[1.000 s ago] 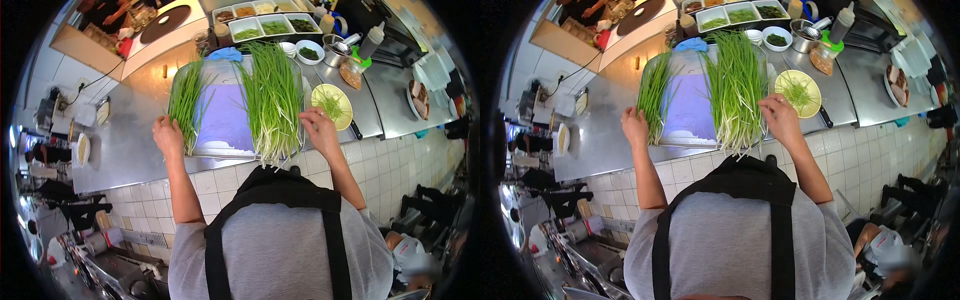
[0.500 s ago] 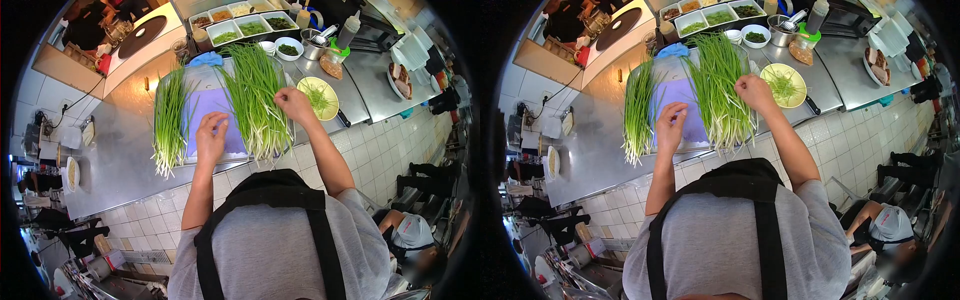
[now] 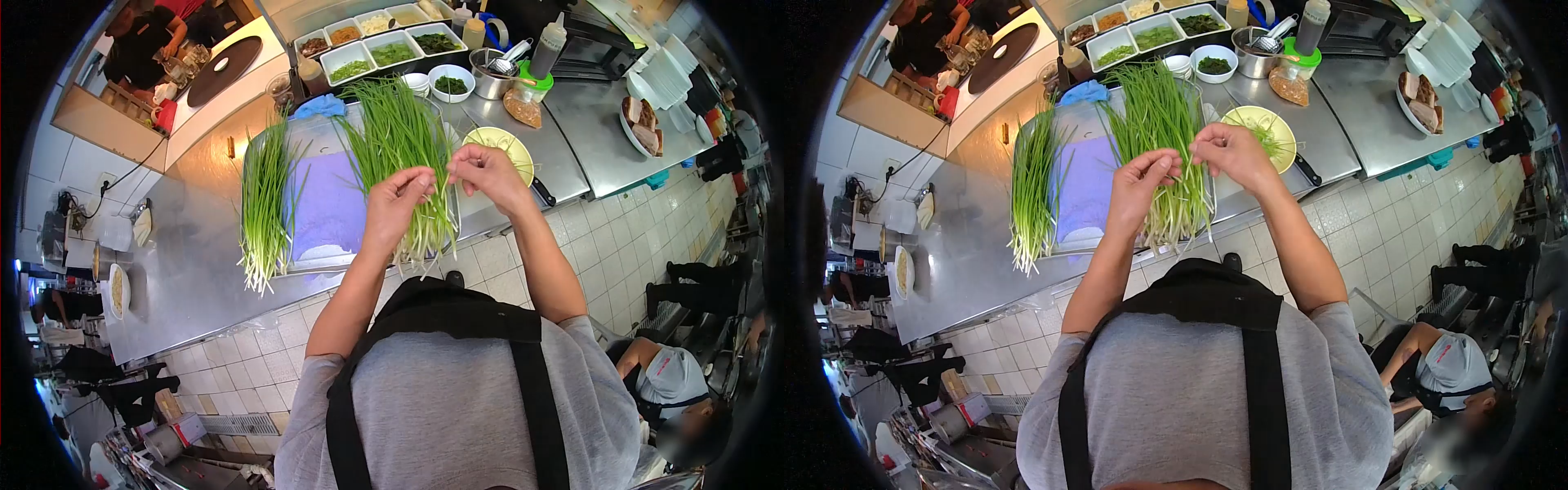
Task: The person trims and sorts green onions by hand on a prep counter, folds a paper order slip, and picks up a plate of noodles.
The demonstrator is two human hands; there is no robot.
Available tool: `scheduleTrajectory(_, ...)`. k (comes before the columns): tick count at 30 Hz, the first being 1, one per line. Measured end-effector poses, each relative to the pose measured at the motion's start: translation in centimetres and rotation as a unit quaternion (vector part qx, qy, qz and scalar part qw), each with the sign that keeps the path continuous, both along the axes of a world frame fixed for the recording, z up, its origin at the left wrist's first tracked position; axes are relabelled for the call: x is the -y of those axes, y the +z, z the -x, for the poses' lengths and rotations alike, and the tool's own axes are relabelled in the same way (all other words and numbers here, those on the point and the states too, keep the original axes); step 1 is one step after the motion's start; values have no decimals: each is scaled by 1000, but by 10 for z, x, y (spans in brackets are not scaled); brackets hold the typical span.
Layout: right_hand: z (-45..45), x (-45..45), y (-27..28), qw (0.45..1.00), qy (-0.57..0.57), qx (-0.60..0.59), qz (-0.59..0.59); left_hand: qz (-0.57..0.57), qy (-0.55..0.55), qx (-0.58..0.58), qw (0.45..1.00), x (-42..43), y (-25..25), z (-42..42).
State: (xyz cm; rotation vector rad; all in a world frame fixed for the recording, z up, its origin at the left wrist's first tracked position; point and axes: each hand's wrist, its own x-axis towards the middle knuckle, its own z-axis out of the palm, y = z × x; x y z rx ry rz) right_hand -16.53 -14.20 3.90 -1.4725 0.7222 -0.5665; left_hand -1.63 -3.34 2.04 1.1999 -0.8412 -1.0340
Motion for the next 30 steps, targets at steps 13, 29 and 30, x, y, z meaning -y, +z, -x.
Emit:
scheduleTrajectory(13,14,-19,9,930,59,-101,348,-10,109,-129,986,13,7,26)
scheduleTrajectory(29,48,3,-25,946,0,-170,275,-12,353,97,931,-73,8,-82)
scheduleTrajectory(30,48,3,-36,946,-9,-164,280,-24,372,124,920,-85,6,-106)
